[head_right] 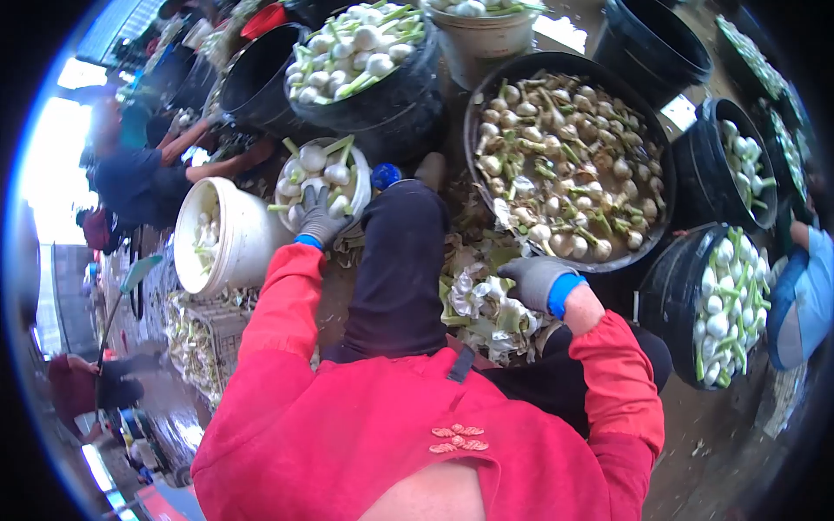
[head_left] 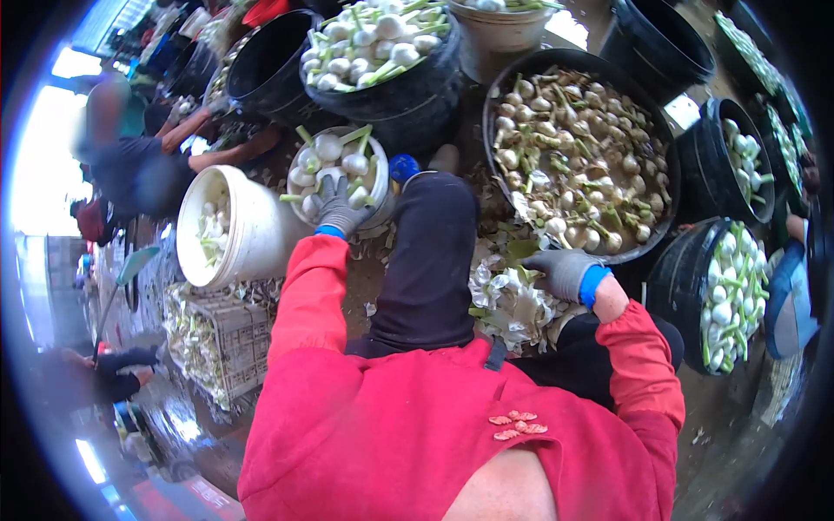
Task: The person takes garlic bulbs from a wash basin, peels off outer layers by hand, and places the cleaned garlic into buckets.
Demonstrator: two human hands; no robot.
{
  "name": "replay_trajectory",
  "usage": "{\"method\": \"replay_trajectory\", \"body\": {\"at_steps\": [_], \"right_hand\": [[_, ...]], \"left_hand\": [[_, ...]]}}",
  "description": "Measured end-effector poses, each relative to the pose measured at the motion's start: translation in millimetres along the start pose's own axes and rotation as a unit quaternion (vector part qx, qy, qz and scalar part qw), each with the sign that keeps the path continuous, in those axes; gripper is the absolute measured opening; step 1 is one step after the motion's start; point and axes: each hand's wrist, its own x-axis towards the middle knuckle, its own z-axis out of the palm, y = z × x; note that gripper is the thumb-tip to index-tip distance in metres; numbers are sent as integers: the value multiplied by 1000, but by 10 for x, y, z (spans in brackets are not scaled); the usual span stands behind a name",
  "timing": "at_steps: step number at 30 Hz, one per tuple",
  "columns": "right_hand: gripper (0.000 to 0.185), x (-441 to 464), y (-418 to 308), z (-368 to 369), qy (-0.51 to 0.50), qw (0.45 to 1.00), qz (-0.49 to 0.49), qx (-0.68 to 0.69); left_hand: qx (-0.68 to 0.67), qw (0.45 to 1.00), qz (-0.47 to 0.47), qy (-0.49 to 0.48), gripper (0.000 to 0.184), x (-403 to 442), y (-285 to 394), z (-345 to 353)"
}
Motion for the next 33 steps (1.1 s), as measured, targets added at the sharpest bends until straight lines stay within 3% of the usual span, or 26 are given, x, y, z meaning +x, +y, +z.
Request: {"method": "replay_trajectory", "body": {"at_steps": [2, 3, 4, 6, 7, 8, 10, 12, 14, 16, 18, 19, 20, 22, 23, 25, 26, 27, 28, 30, 33], "right_hand": [[47, 37, 27, 65, 24, 999, 4, 23], [47, 1, -16, 31, 43, 999, -10, 28], [46, -25, -55, -15, 63, 997, -21, 33], [46, 175, 116, 182, 91, 995, -23, 35], [47, 231, 144, 194, 86, 996, -14, 29], [47, 288, 172, 200, 80, 997, -9, 23], [57, 407, 291, 213, 23, 999, 38, -8], [53, 355, 456, 182, 67, 996, 51, -2], [49, 353, 840, 166, 106, 980, 147, 81], [53, 172, 1239, 148, 193, 929, 291, 124], [52, 117, 1752, 439, 217, 882, 372, 191], [51, 107, 1759, 476, 170, 896, 355, 208], [50, 141, 1774, 466, 127, 908, 332, 222], [52, 556, 1972, 844, 119, 978, 171, -21], [59, 885, 1917, 837, 138, 905, 306, 261], [86, 1016, 1263, 282, 133, 892, 295, 318], [88, 1288, 1145, 230, 140, 890, 321, 292], [88, 1474, 1146, 160, 182, 894, 270, 307], [83, 1832, 1229, 143, 194, 897, 256, 305], [63, 1894, 1170, -198, 304, 856, 126, 399], [47, 2171, 1328, -365, 446, 817, 73, 358]], "left_hand": [[52, 995, 65, -61, 86, 213, -31, -39], [41, 987, 133, -78, 74, 405, -138, -17], [65, 970, 169, -161, 71, 593, -114, -167], [100, 971, 197, -88, 68, 451, 524, -1020], [-76, 964, 255, -12, 63, 542, 694, -1026], [-254, 919, 295, 56, 59, 620, 836, -1032], [-516, 792, 325, -29, 46, 217, 1658, -1565], [-676, 658, 302, -137, 40, -154, 2282, -1863], [-744, 555, 316, -197, 37, -206, 2741, -1780], [-748, 542, 308, -227, 35, -134, 2964, -1524], [-779, 540, 171, -270, 35, -102, 3040, -1305], [-792, 530, 117, -280, 35, -76, 3049, -1258], [-804, 502, 130, -291, 35, -42, 3049, -1243], [-825, 447, 161, -305, 36, 37, 3053, -1268], [-824, 446, 189, -293, 38, 48, 3058, -1275], [-808, 486, 192, -272, 39, 1, 3047, -1289], [-799, 504, 198, -261, 39, -24, 3045, -1310], [-790, 521, 192, -261, 40, -61, 3046, -1325], [-788, 529, 188, -255, 40, -86, 3050, -1330], [-783, 542, 182, -245, 41, -113, 3065, -1333], [-792, 532, 175, -242, 38, -161, 3045, -1374]]}}
